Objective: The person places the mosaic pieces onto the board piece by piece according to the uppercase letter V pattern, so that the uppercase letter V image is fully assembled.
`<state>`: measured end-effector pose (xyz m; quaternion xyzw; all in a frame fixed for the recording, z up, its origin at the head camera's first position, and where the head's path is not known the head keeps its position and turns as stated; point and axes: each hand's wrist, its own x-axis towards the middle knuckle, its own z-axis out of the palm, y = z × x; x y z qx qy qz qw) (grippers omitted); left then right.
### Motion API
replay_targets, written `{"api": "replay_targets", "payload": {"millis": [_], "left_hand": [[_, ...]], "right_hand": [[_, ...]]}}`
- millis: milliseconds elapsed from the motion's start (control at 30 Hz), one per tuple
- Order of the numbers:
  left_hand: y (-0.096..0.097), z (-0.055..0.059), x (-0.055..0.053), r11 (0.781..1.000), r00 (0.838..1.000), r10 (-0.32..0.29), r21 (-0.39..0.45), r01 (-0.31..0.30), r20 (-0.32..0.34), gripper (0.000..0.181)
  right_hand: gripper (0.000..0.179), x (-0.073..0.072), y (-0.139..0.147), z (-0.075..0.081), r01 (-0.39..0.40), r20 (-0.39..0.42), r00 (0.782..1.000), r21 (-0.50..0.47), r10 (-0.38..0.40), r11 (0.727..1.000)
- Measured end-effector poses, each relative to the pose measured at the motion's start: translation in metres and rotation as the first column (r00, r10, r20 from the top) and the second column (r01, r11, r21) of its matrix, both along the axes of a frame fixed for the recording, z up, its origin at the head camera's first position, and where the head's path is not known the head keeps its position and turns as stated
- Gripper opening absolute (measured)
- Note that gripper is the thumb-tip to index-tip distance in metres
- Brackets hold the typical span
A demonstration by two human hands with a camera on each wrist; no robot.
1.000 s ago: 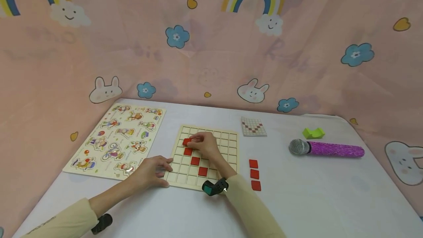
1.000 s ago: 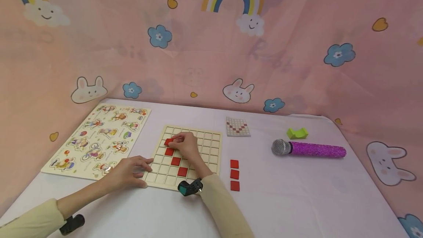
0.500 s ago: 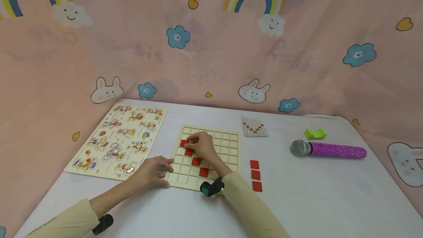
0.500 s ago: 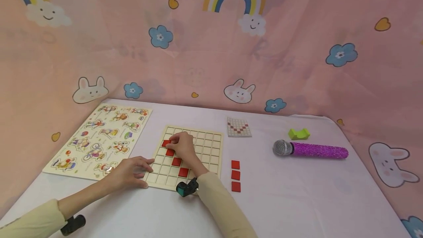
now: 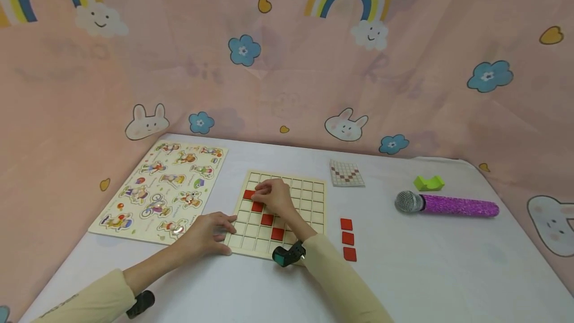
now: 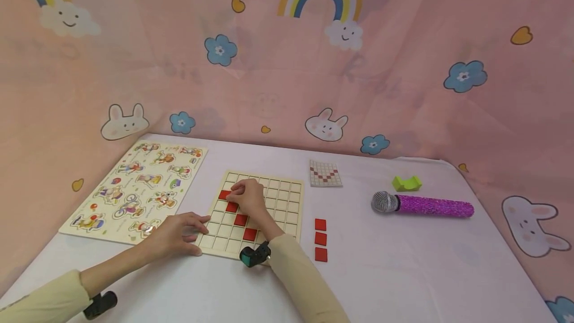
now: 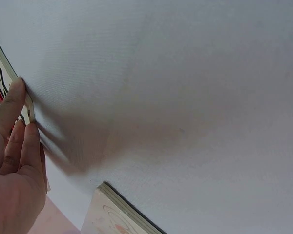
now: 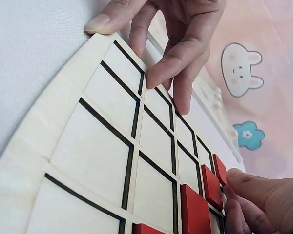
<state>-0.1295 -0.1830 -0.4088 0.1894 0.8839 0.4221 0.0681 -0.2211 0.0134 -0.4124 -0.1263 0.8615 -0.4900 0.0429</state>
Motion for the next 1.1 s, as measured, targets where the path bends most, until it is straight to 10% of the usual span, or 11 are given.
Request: {"api": "replay_targets", "payload": {"millis": [433, 1100], "left_hand": [[0.005, 0.005, -0.001, 1.000, 1.000, 0.023, -0.009, -0.023, 0.012, 0.035], [0.003, 0.003, 0.003, 0.998, 0.998, 0.045, 0.039, -0.047, 0.054, 0.037]], "right_hand": [[0.023, 0.005, 0.029, 0.012, -0.013, 0.031, 0.999, -0.116, 0.017, 0.993], [0.034, 0.043, 0.147, 0.010, 0.093, 0.110, 0.991, -0.201, -0.072, 0.975]]}}
